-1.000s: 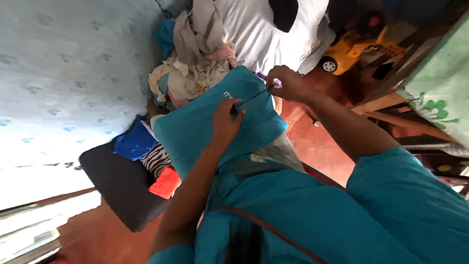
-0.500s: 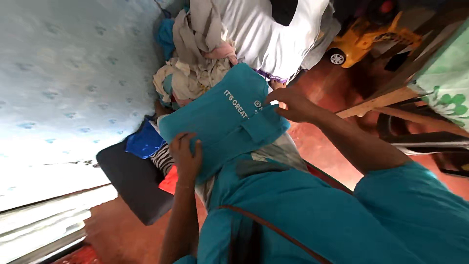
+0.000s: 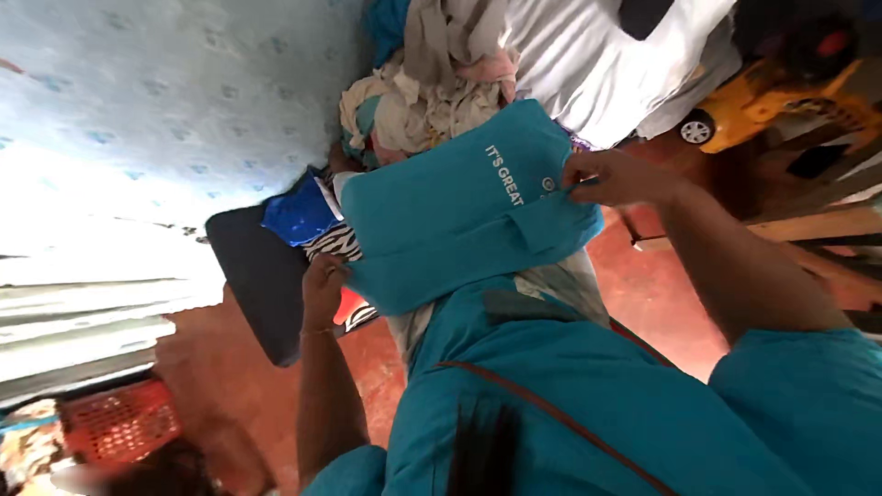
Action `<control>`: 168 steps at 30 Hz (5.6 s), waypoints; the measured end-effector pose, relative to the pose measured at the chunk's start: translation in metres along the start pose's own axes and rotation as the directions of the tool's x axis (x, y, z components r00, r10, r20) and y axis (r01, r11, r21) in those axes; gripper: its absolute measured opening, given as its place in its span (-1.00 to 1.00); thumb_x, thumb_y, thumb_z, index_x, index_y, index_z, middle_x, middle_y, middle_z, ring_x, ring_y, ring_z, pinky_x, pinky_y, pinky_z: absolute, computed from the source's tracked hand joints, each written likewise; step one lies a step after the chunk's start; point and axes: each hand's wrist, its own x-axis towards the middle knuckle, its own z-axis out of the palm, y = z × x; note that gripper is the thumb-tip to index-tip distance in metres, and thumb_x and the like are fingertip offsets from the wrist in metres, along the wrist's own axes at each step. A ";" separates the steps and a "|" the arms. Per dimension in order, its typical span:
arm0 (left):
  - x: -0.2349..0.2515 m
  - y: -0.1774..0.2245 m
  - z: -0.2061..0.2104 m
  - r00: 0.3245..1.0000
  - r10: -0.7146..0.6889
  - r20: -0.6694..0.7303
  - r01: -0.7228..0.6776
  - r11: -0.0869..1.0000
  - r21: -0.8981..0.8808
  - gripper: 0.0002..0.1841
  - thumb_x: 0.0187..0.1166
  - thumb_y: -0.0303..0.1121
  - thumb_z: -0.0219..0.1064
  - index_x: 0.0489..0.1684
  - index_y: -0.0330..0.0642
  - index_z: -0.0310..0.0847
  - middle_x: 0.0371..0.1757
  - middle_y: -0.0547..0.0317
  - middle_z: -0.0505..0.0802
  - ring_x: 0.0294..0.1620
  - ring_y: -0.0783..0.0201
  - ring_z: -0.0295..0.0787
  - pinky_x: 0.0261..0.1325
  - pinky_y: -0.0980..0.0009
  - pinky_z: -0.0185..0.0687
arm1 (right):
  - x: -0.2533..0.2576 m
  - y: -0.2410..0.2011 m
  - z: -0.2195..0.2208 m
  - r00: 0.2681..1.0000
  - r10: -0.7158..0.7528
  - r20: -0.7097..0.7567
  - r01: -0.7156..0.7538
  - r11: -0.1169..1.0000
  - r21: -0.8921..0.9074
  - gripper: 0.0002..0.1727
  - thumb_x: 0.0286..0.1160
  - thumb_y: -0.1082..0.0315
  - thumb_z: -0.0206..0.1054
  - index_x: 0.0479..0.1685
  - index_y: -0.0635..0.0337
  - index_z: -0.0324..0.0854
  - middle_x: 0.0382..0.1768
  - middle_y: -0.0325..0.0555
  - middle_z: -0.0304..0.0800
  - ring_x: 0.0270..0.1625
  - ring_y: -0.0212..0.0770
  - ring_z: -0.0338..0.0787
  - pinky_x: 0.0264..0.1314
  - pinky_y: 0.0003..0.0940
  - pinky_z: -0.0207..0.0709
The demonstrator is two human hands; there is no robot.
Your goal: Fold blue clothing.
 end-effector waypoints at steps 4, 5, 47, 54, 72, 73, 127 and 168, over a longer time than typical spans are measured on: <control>0.011 -0.018 0.007 1.000 -0.009 0.028 0.009 1.000 0.004 -0.78 0.68 -0.46 0.24 -0.01 -0.56 0.53 0.06 -0.25 0.70 0.12 0.07 0.65 0.29 0.06 0.58 | 0.014 0.013 0.010 0.999 0.013 -0.034 -0.014 1.000 -0.018 -0.77 0.59 0.51 0.33 0.12 0.46 0.63 0.10 0.31 0.75 0.24 0.22 0.73 0.41 0.20 0.50; 0.011 -0.018 0.009 0.998 -0.029 0.057 0.028 0.999 0.024 -0.75 0.70 -0.45 0.24 0.03 -0.59 0.53 0.08 -0.34 0.72 0.15 -0.04 0.67 0.32 -0.03 0.57 | 0.016 0.013 0.010 0.999 0.035 -0.023 -0.036 0.999 -0.019 -0.76 0.60 0.50 0.33 0.14 0.46 0.63 0.11 0.32 0.74 0.26 0.23 0.72 0.44 0.22 0.46; -0.018 -0.047 0.011 0.977 -0.206 -0.049 0.110 0.690 -0.716 -0.59 0.71 -0.41 0.07 0.51 0.07 0.23 0.17 0.33 0.77 0.13 0.38 0.77 0.22 0.28 0.74 | -0.050 0.110 0.063 0.903 0.420 0.093 -0.378 0.672 0.637 -0.82 0.65 0.50 0.22 0.13 0.28 0.53 -0.11 -0.11 0.67 -0.13 -0.33 0.72 0.04 -0.33 0.70; -0.039 -0.058 0.048 0.895 -0.392 0.215 0.437 0.665 -0.606 -0.61 0.82 -0.24 -0.12 0.49 -0.11 0.36 0.04 0.27 0.77 -0.01 0.43 0.73 0.11 0.35 0.69 | -0.049 0.101 0.063 0.862 0.472 0.185 -0.481 0.645 0.594 -0.90 0.73 0.47 0.16 0.06 0.19 0.52 -0.34 -0.26 0.57 -0.38 -0.42 0.60 -0.17 -0.45 0.63; -0.050 0.000 -0.051 0.950 -0.310 -0.020 0.311 0.946 0.091 -0.65 0.72 -0.21 0.31 0.30 -0.24 0.55 -0.06 0.03 0.78 -0.15 0.35 0.73 0.06 0.20 0.69 | -0.093 0.054 0.011 0.872 0.489 -0.023 -0.386 0.716 0.581 -0.86 0.75 0.39 0.21 -0.14 0.28 0.58 -0.44 -0.17 0.86 -0.37 -0.33 0.89 -0.13 -0.41 0.80; -0.051 0.006 -0.052 0.949 -0.314 -0.029 0.315 0.944 0.099 -0.65 0.72 -0.23 0.30 0.32 -0.24 0.53 -0.04 0.02 0.78 -0.14 0.36 0.72 0.08 0.22 0.68 | -0.095 0.052 0.011 0.874 0.485 -0.020 -0.385 0.717 0.582 -0.88 0.74 0.41 0.21 -0.17 0.26 0.57 -0.43 -0.17 0.88 -0.37 -0.33 0.90 -0.13 -0.42 0.80; 0.166 -0.001 0.002 0.986 -0.018 0.167 -0.009 0.987 0.159 -0.60 0.87 -0.25 0.06 0.24 -0.53 0.50 0.12 -0.45 0.73 0.19 -0.23 0.70 0.34 -0.20 0.53 | 0.259 0.067 -0.034 0.938 0.324 0.120 -0.341 0.925 0.166 -0.58 0.65 0.16 0.35 0.29 0.30 0.64 0.13 0.15 0.76 0.20 0.01 0.74 0.38 0.06 0.52; -0.014 -0.009 -0.024 0.992 0.113 -0.049 -0.063 0.809 0.585 -0.81 0.52 -0.60 0.33 0.00 -0.52 0.65 0.16 -0.52 0.68 0.27 -0.50 0.61 0.35 -0.42 0.44 | -0.050 0.030 0.040 0.835 -0.435 -0.338 0.325 0.884 -0.335 -0.85 0.19 0.61 0.39 -0.26 0.33 0.72 -0.06 0.22 0.76 0.07 0.24 0.75 0.19 0.27 0.57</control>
